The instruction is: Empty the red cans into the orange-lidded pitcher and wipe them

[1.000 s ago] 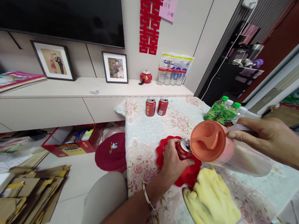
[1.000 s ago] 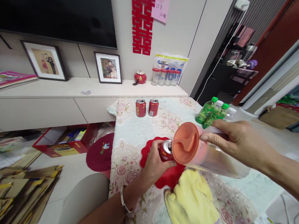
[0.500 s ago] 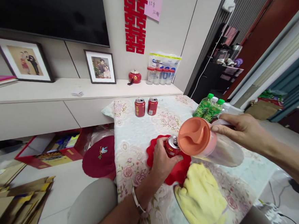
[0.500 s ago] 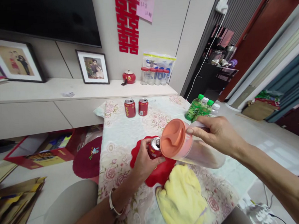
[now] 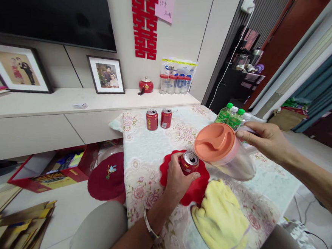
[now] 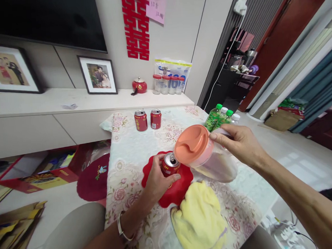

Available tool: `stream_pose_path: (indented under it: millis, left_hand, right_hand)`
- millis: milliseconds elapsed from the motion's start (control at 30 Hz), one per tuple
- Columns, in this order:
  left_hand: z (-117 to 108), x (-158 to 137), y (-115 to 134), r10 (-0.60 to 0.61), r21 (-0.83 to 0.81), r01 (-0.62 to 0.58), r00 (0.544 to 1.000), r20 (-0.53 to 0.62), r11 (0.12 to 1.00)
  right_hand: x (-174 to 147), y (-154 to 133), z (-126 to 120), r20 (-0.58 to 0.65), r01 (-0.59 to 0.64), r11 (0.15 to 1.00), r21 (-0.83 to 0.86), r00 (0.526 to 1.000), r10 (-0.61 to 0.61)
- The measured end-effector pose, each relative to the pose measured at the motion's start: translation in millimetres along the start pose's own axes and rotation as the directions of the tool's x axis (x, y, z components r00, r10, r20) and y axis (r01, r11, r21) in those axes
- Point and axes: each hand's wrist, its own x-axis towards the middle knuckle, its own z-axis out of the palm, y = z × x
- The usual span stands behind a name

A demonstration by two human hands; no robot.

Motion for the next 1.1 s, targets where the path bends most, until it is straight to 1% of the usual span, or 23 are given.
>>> stream_pose_path:
  millis: [133, 300, 467, 633, 733, 900, 1100]
  left_hand:
    - [-0.1, 0.0, -1.6, 0.004, 0.004, -0.004, 1.0, 0.003, 1.0]
    - [-0.5, -0.4, -0.7, -0.001, -0.003, 0.001, 1.0, -0.004, 1.0]
    - [-0.8, -1.0, 2.6, -0.013, 0.016, 0.013, 1.0, -0.003, 1.0]
    - [-0.6, -1.7, 3.2, 0.001, 0.029, 0.0, 1.0, -0.022, 1.0]
    - [-1.0, -2.0, 2.8, 0.01, 0.022, -0.01, 1.0, -0.027, 1.0]
    - [-1.9, -2.0, 1.6, -0.008, 0.006, 0.008, 1.0, 0.014, 1.0]
    - [-3.2, -1.2, 1.3, -0.006, -0.026, 0.006, 1.0, 0.001, 1.0]
  right_hand:
    - [0.0, 4.8, 1.8, -0.057, -0.034, 0.999, 0.034, 0.998, 0.036]
    - [-2.1, 13.9, 5.2, -0.091, -0.069, 0.991, 0.11, 0.993, 0.079]
    - [-1.2, 37.8, 9.6, -0.152, -0.056, 0.968, 0.246, 0.984, 0.095]
    - [-0.9, 61.4, 15.2, -0.196, -0.036, 0.917, 0.397, 0.973, 0.123]
    - [-2.8, 64.9, 19.0, -0.219, -0.037, 0.882, 0.47, 0.963, 0.157]
    - [-4.5, 69.1, 25.5, -0.276, -0.019, 0.827, 0.561, 0.938, 0.209]
    - [-9.6, 88.1, 25.8, -0.334, 0.018, 0.753, 0.658, 0.903, 0.27]
